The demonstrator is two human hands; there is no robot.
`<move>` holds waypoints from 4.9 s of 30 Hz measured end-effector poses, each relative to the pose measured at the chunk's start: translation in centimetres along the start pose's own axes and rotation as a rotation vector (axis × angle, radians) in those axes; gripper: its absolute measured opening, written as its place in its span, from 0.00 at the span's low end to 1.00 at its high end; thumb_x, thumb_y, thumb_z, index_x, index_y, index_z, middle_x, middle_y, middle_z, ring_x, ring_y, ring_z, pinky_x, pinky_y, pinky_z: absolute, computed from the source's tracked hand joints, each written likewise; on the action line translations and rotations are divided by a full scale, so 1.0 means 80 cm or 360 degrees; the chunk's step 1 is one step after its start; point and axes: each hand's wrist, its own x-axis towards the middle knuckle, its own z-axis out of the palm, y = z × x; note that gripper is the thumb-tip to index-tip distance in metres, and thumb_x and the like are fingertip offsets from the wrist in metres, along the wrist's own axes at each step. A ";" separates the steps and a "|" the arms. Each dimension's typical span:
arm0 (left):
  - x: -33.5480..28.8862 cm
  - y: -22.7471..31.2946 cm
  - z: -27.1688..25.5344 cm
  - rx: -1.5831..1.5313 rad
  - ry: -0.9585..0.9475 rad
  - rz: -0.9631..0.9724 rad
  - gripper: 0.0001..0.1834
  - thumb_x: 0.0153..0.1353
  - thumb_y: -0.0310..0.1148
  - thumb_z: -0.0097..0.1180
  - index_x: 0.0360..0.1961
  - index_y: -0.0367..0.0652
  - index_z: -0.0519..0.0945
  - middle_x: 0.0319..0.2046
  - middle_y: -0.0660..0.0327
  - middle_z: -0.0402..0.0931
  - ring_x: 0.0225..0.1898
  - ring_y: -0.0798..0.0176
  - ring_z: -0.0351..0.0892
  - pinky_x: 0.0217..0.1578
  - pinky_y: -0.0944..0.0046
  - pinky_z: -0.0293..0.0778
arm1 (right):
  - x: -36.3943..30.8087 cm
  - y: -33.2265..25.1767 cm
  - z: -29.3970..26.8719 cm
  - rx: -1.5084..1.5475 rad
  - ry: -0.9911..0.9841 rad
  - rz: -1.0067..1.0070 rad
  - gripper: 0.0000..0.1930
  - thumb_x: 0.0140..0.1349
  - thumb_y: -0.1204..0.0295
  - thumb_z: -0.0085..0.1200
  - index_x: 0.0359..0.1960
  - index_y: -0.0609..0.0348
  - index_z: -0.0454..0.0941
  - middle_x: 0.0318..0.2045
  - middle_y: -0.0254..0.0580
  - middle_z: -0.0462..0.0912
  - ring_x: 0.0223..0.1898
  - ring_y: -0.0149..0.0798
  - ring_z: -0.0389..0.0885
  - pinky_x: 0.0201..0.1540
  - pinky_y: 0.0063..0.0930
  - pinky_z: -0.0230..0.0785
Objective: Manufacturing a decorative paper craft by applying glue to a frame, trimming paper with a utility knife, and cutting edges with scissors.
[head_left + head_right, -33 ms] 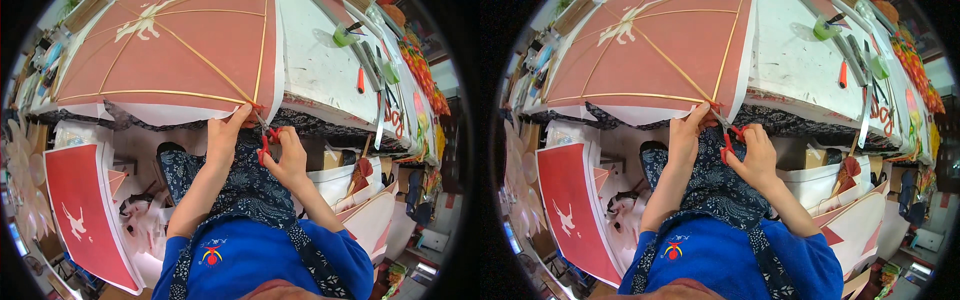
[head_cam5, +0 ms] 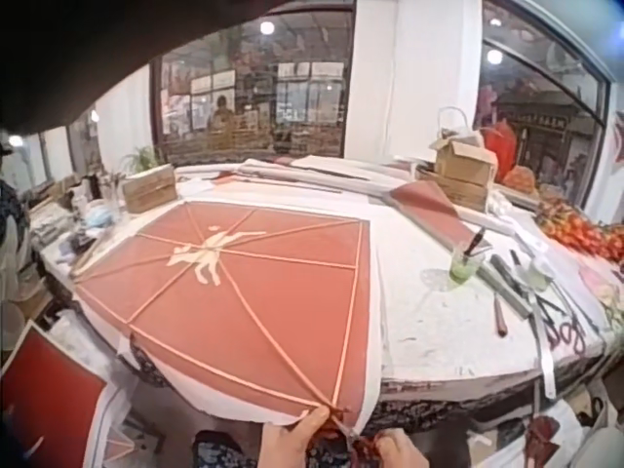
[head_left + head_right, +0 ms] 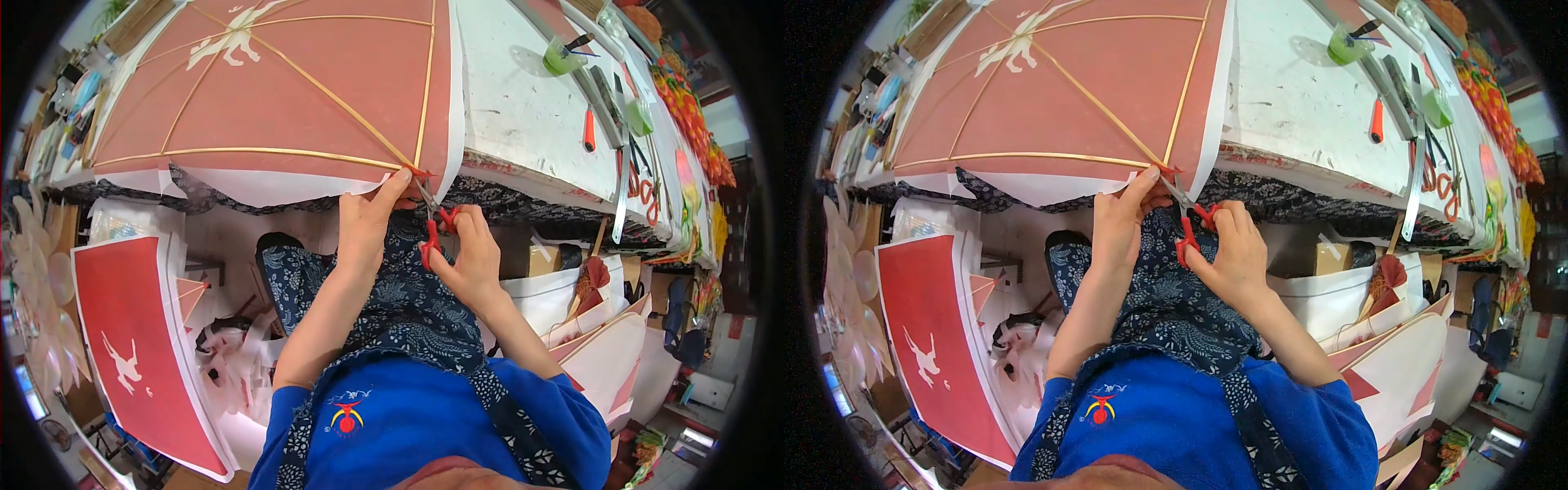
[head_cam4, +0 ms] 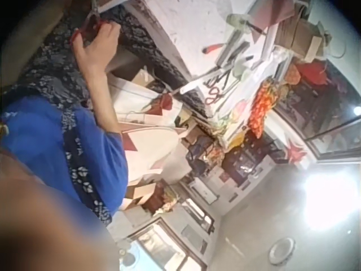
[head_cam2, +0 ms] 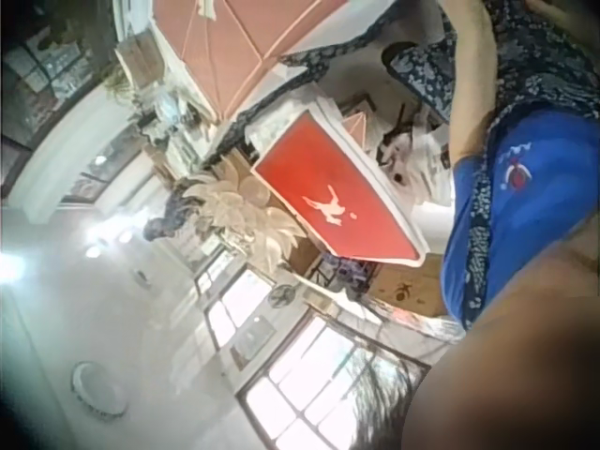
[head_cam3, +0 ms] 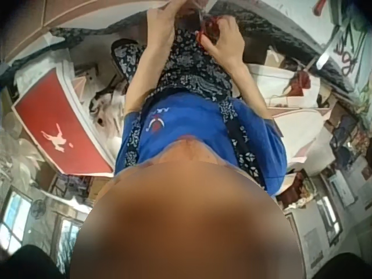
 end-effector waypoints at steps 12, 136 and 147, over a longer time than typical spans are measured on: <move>0.001 -0.002 0.004 0.0019 -0.0003 0.0037 0.11 0.63 0.32 0.57 0.43 0.37 0.79 0.35 0.60 0.82 0.36 0.67 0.82 0.33 0.68 0.76 | 0.013 0.008 0.013 0.0023 0.0093 -0.0039 0.18 0.44 0.69 0.64 0.32 0.61 0.68 0.36 0.46 0.71 0.37 0.49 0.74 0.37 0.39 0.68; -0.034 -0.052 -0.029 -0.0271 0.0473 0.0120 0.10 0.62 0.30 0.59 0.40 0.33 0.80 0.35 0.56 0.83 0.36 0.68 0.79 0.37 0.69 0.73 | 0.123 -0.030 -0.024 0.0833 -0.0194 -0.0641 0.13 0.70 0.71 0.45 0.28 0.66 0.76 0.22 0.41 0.79 0.25 0.36 0.78 0.44 0.38 0.75; -0.035 -0.053 -0.029 -0.0235 0.0465 0.0104 0.10 0.63 0.30 0.59 0.40 0.33 0.79 0.35 0.56 0.83 0.37 0.68 0.80 0.37 0.69 0.72 | 0.121 -0.034 -0.027 0.0762 -0.0232 -0.0533 0.12 0.70 0.72 0.45 0.30 0.67 0.76 0.22 0.41 0.79 0.23 0.34 0.76 0.40 0.35 0.75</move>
